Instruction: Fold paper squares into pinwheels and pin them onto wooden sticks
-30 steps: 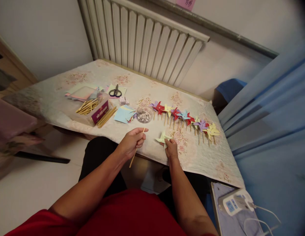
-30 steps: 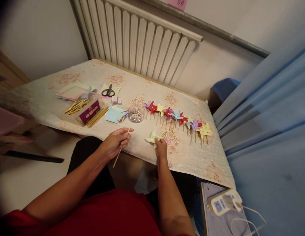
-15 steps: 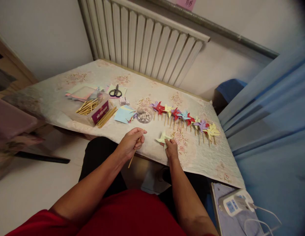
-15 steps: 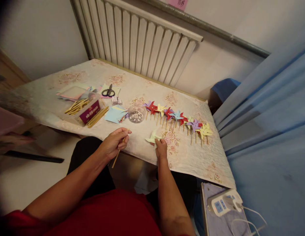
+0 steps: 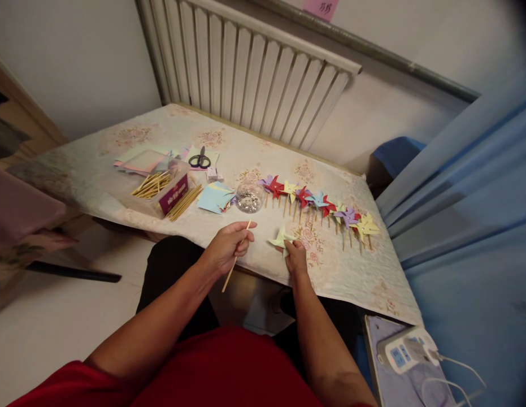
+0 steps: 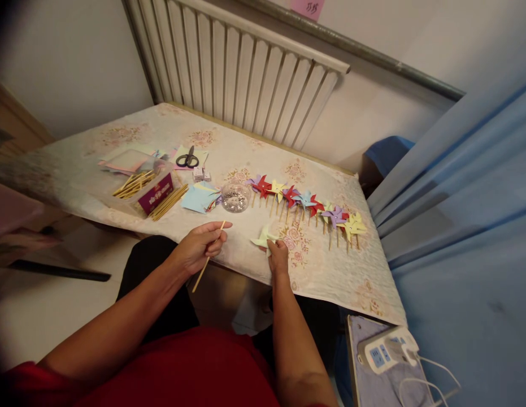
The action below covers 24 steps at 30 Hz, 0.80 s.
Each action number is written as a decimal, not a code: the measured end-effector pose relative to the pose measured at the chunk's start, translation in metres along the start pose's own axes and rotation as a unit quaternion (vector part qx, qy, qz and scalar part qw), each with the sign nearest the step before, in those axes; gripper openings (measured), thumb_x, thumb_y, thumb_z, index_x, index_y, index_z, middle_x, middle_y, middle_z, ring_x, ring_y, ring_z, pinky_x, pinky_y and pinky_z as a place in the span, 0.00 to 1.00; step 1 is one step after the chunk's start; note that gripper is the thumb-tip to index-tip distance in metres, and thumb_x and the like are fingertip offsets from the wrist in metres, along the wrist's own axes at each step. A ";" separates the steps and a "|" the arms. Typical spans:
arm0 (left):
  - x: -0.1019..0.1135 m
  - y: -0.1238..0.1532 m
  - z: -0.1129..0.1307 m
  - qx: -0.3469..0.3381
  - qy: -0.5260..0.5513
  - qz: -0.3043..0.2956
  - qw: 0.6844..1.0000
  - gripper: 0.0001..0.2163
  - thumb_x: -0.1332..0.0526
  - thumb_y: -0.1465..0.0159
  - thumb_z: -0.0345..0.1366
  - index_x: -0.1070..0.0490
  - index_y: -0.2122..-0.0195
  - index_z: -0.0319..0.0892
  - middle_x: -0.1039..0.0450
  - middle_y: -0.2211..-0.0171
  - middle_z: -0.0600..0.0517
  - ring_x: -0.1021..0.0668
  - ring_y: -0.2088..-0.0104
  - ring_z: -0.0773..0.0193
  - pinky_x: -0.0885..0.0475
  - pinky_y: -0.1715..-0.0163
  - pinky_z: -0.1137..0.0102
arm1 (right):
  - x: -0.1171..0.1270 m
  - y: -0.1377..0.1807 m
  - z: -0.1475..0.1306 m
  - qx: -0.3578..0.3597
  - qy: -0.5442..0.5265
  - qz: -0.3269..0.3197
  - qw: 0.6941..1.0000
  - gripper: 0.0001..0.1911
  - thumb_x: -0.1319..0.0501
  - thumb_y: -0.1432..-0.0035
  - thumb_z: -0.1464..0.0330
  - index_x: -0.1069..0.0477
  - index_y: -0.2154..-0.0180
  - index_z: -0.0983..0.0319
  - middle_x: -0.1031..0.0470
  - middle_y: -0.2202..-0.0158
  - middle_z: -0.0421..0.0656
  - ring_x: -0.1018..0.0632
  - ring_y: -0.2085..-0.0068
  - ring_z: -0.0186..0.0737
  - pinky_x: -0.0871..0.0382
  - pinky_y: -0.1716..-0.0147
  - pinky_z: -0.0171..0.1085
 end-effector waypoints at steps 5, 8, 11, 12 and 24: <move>0.000 0.000 0.002 -0.010 -0.018 0.000 1.000 0.18 0.35 0.47 0.32 0.29 0.55 0.32 0.29 0.76 0.54 0.42 0.86 0.78 0.55 0.84 0.76 | 0.001 -0.001 0.001 0.000 0.000 0.001 1.000 0.20 0.28 0.59 0.64 0.40 0.77 0.59 0.31 0.75 0.32 0.26 0.72 0.32 0.21 0.63 0.40; 0.000 -0.001 0.002 -0.017 -0.027 -0.003 0.999 0.16 0.35 0.46 0.33 0.29 0.57 0.33 0.29 0.77 0.54 0.43 0.86 0.78 0.55 0.84 0.76 | 0.002 -0.001 0.001 0.001 0.011 0.000 1.000 0.20 0.28 0.59 0.63 0.40 0.76 0.59 0.31 0.75 0.32 0.27 0.72 0.32 0.21 0.64 0.40; 0.000 0.000 0.004 -0.021 -0.030 -0.007 0.999 0.15 0.35 0.46 0.34 0.29 0.58 0.34 0.29 0.78 0.54 0.43 0.87 0.78 0.55 0.85 0.76 | 0.001 -0.001 0.000 -0.002 0.011 0.000 1.000 0.20 0.28 0.60 0.63 0.41 0.76 0.59 0.31 0.75 0.32 0.27 0.72 0.31 0.22 0.65 0.39; 0.000 0.000 0.004 -0.022 -0.030 -0.009 0.999 0.14 0.35 0.45 0.35 0.29 0.59 0.35 0.29 0.78 0.55 0.44 0.87 0.79 0.55 0.85 0.76 | 0.001 -0.001 0.000 -0.002 0.009 0.000 1.000 0.21 0.28 0.60 0.63 0.41 0.76 0.59 0.31 0.75 0.32 0.28 0.73 0.31 0.22 0.65 0.39; 0.001 0.001 0.003 -0.022 -0.027 -0.007 0.999 0.15 0.35 0.45 0.35 0.28 0.58 0.34 0.30 0.79 0.55 0.44 0.87 0.79 0.56 0.84 0.76 | 0.000 0.000 -0.001 0.002 0.027 0.003 1.000 0.22 0.28 0.60 0.61 0.42 0.76 0.59 0.30 0.74 0.33 0.26 0.72 0.32 0.23 0.70 0.36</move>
Point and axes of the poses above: each hand's wrist, its own y-axis away from the middle knuckle, its own x-axis out of the back of the hand, z = x × y, the point moved 8 cm from there along -y, towards the middle knuckle
